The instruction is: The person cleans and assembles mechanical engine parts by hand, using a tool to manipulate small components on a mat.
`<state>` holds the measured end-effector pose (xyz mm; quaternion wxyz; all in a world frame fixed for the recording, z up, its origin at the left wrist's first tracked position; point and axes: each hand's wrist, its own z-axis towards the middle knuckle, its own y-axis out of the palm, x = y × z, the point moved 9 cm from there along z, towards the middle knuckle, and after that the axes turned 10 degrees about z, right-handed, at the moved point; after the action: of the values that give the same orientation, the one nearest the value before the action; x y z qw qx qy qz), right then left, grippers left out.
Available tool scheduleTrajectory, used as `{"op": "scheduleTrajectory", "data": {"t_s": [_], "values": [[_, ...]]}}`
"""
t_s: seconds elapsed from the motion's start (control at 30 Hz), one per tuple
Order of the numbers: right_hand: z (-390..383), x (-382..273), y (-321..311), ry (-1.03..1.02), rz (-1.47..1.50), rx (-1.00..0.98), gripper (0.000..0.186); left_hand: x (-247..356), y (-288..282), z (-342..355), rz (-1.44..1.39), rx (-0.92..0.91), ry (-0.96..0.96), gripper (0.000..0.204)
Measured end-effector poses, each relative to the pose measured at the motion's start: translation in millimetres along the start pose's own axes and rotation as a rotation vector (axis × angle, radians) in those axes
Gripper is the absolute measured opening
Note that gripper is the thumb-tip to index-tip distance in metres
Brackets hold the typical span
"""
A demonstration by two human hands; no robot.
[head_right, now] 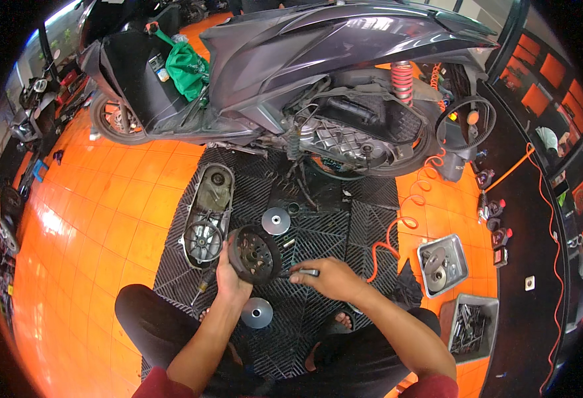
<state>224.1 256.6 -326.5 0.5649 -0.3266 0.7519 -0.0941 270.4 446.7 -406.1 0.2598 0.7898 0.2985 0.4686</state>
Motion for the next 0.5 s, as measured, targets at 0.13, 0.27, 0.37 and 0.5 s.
{"op": "scheduleTrajectory", "data": {"t_s": [0.13,0.27,0.37,0.5], "values": [[-8,-27,26,-0.142,-0.045,-0.081,0.039,-13,-16,12,0.203,-0.029,0.044,0.057],[-11,-41,21,-0.203,-0.053,-0.033,0.038,-27,-24,14,0.391,-0.032,0.033,0.058],[-8,-45,7,-0.174,0.059,-0.009,0.038,-27,-15,8,0.515,-0.054,0.065,0.056],[-5,-42,-14,-0.120,0.152,0.045,0.035,-30,-2,1,0.601,-0.146,0.017,0.057]]}}
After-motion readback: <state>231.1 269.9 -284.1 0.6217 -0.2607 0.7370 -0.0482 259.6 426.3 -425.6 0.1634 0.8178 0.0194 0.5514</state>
